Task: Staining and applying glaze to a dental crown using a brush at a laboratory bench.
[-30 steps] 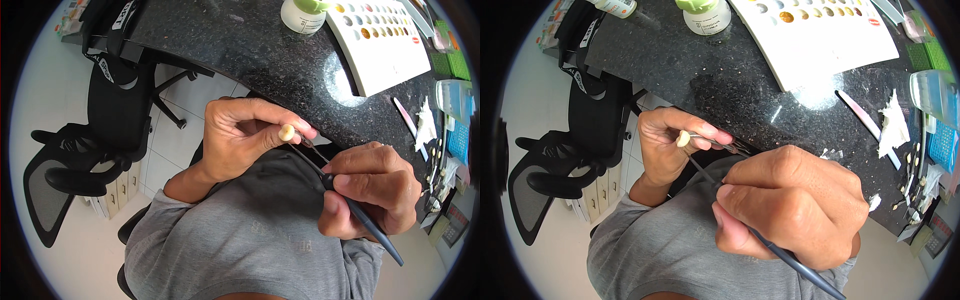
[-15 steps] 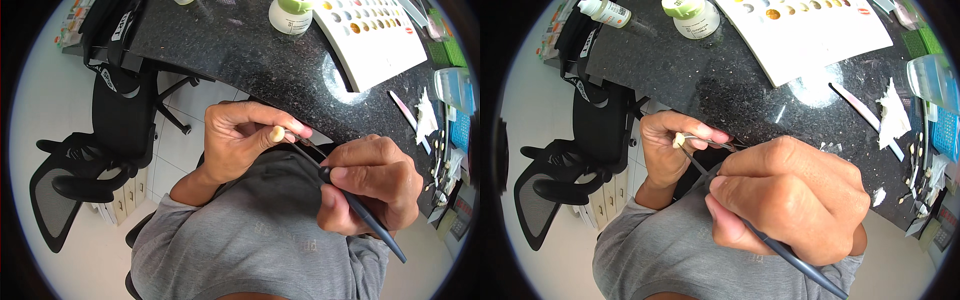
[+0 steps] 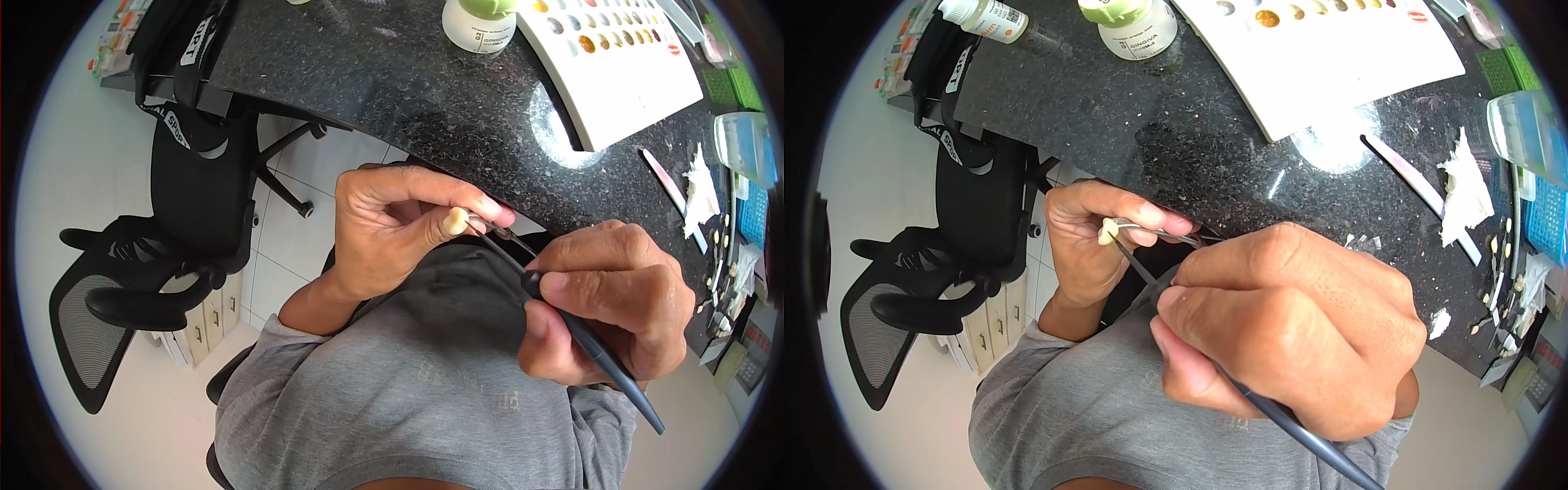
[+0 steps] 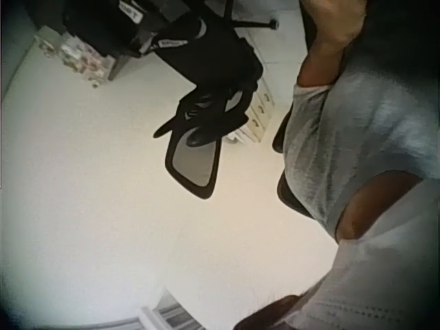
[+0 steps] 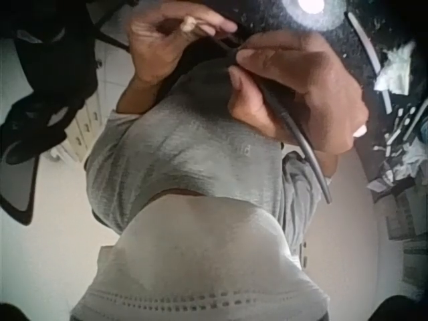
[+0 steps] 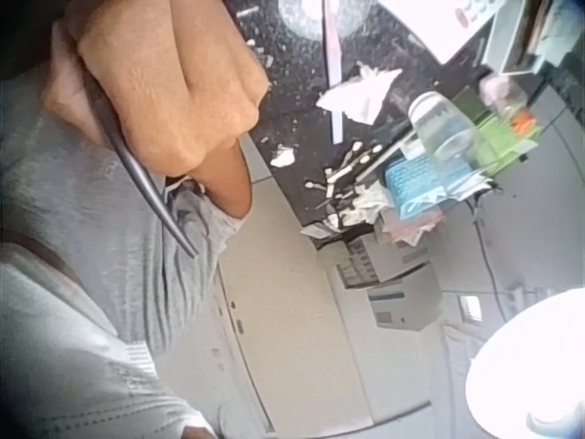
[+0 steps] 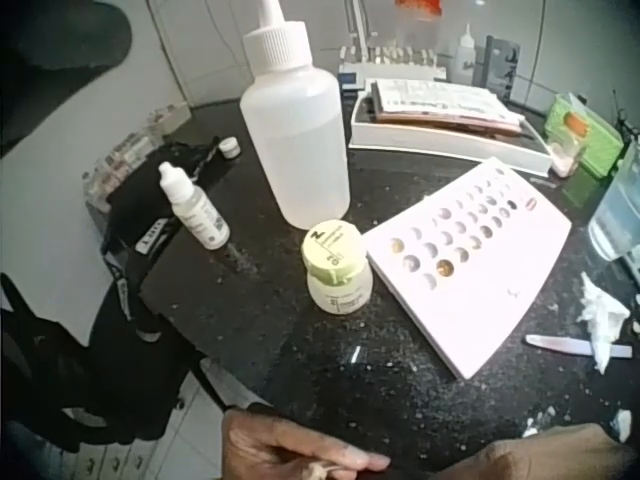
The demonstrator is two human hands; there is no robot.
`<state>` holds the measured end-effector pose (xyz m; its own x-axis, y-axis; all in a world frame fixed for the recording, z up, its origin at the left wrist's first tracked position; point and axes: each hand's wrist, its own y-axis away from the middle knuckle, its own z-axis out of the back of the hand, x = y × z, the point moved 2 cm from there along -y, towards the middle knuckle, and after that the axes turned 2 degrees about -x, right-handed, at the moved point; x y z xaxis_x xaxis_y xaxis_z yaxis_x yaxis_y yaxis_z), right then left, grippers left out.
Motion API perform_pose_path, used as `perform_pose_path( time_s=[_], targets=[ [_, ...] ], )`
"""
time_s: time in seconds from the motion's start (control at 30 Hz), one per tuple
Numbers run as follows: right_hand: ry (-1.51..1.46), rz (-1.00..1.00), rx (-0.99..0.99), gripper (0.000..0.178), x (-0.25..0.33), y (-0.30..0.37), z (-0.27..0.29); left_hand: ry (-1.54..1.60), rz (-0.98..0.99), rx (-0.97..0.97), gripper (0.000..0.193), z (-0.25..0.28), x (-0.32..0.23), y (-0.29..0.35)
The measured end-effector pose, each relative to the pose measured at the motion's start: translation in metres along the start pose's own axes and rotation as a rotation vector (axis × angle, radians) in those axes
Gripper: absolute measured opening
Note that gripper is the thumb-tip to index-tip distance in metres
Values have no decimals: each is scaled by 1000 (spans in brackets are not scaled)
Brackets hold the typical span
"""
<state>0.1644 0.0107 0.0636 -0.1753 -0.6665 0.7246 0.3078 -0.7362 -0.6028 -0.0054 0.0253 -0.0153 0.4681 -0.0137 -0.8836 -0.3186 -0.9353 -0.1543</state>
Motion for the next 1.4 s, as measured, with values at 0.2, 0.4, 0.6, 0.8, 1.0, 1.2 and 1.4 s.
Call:
perform_pose_path(
  time_s=[0.2, 0.4, 0.6, 0.8, 1.0, 1.2, 1.4],
  targets=[
    [21, -18, 6, 25, 1, 0, 0, -15, 31, -142, 10, -2, 0, -1],
    [94, -126, 4, 23, 12, -1, 10, 15, -6, -11, 13, -4, -4, -6],
    [79, -324, -193, 38, 19, 6, 35, -210, -28, -70, 10, -4, -15, -1],
    [247, -354, -245, 25, 13, -35, 77, -467, -206, -41, 17, 5, -31, 0],
    [249, -429, -40, 18, -27, -73, 81, -684, -307, -102, 25, 12, -44, -3],
    [283, -389, 100, 16, -51, -100, 70, -791, -329, -112, 31, 20, -46, -6],
    [283, -394, 231, 12, -61, -109, 66, -838, -374, -49, 37, 23, -48, -6]
  ],
)
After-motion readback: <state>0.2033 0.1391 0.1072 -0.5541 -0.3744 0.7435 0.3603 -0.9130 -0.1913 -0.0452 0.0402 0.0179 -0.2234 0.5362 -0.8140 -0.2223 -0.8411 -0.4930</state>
